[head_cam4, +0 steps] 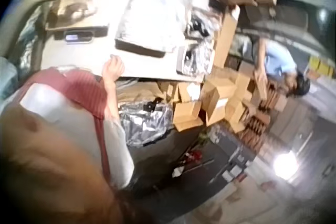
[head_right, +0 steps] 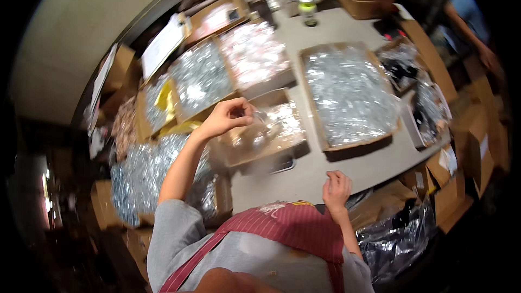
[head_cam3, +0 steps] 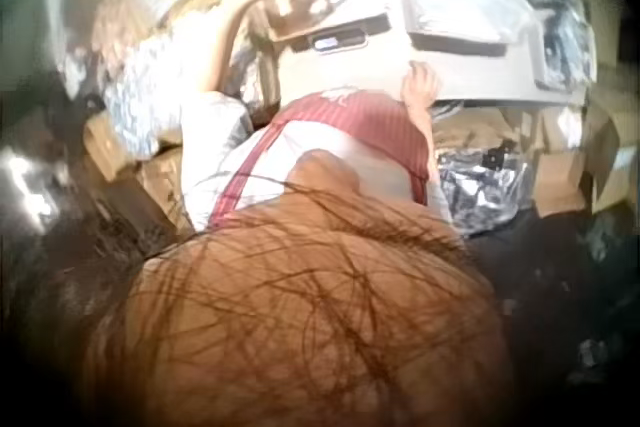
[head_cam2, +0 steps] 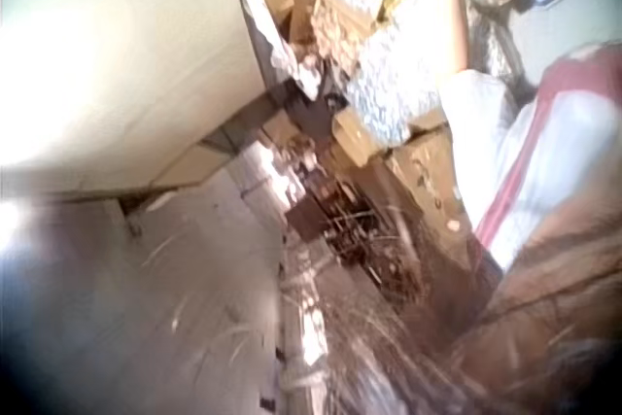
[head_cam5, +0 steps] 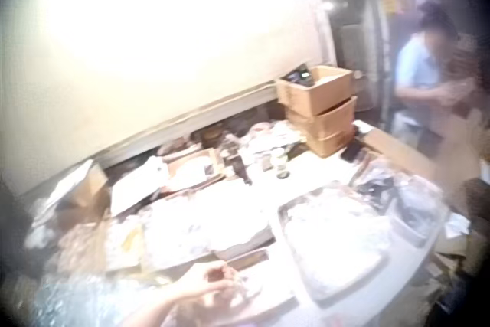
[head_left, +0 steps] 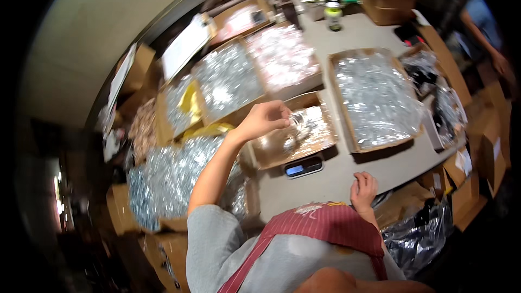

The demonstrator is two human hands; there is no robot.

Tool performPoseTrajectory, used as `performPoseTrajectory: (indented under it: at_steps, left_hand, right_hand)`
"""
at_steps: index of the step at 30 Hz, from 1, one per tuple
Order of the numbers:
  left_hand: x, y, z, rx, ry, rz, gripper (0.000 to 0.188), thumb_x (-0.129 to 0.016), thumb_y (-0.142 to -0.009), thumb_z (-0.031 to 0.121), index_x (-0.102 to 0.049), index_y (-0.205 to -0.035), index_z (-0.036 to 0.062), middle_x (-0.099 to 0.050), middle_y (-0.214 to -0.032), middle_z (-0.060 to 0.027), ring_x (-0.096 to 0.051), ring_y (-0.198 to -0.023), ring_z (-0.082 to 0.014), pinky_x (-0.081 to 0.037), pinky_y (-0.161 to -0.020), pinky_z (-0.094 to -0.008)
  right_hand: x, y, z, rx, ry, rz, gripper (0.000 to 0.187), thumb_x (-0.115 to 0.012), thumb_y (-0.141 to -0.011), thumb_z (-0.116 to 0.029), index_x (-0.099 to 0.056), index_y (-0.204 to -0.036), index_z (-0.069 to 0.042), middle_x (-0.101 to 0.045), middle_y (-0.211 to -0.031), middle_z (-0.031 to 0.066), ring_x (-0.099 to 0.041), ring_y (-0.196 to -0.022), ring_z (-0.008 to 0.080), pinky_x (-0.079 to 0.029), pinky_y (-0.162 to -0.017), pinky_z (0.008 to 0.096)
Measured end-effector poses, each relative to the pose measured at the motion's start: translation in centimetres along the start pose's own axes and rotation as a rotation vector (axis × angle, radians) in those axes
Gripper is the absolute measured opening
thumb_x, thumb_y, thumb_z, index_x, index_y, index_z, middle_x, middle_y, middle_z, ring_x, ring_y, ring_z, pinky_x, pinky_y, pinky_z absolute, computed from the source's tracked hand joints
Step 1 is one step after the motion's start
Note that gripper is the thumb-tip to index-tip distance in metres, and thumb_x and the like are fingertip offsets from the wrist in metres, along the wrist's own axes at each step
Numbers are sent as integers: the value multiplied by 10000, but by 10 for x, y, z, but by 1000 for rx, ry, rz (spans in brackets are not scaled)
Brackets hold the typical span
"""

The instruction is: The person repeatedly picks bubble wrap and small black plastic parts from open boxes, places them on a digital scale, and then transfers them into cardboard boxes. The process is repeated multiple times with similar items.

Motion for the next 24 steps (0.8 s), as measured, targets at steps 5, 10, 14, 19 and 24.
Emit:
performPoseTrajectory:
  at_steps: [5, 10, 14, 19, 24]
  left_hand:
    - [81, 101, -49, 152, 131, 589, 149, -646, -920, 136, -674, -982, 4, -674, -912, -8, -590, -872, -71, -483, -786, -253]
    - [113, 196, -119, 534, -855, 780, 472, -763, -763, 291, -607, -1116, 21, -635, -1143, -185, -589, -1047, -390, -464, -903, -477]
    - [95, 211, -134, 525, -738, 787, 346, -795, -704, 231, -612, -942, 59, -613, -881, -133, -585, -871, -336, -444, -776, -454]
    - [81, 226, -129, 139, -531, 1004, 265, -790, -696, 126, -568, -808, 35, -587, -787, -61, -549, -732, -224, -433, -682, -352]
    - [91, 250, -114, -153, 705, 1210, 121, -677, -801, 70, -568, -846, 96, -623, -1046, -17, -552, -957, -163, -450, -828, -321]
  right_hand:
    - [-12, 1, -12, 37, 31, 37, 242, -603, -816, -87, -655, -1052, -95, -585, -1070, 100, -547, -967, 317, -419, -852, 423]
    - [-11, 2, -7, 79, 48, 40, 246, -594, -830, -94, -651, -1069, -86, -580, -1087, 113, -545, -1002, 321, -413, -875, 433]
    - [-13, 4, -7, 86, 49, 37, 250, -592, -838, -100, -644, -1082, -80, -576, -1097, 122, -542, -1013, 328, -408, -885, 433]
    - [-12, 5, -9, 104, 32, 37, 238, -587, -850, -91, -642, -1080, -67, -573, -1093, 133, -539, -1011, 340, -414, -884, 442]
    - [-10, 9, -8, 109, 3, 27, 223, -564, -878, -72, -629, -1089, -40, -568, -1093, 153, -536, -1007, 352, -420, -887, 443]
Point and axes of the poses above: each hand's wrist, its own y-axis away from the middle knuckle, its own x-axis out of the back of the hand, z = x × y, the point moved 3 cm from there along -y, towards the middle knuckle
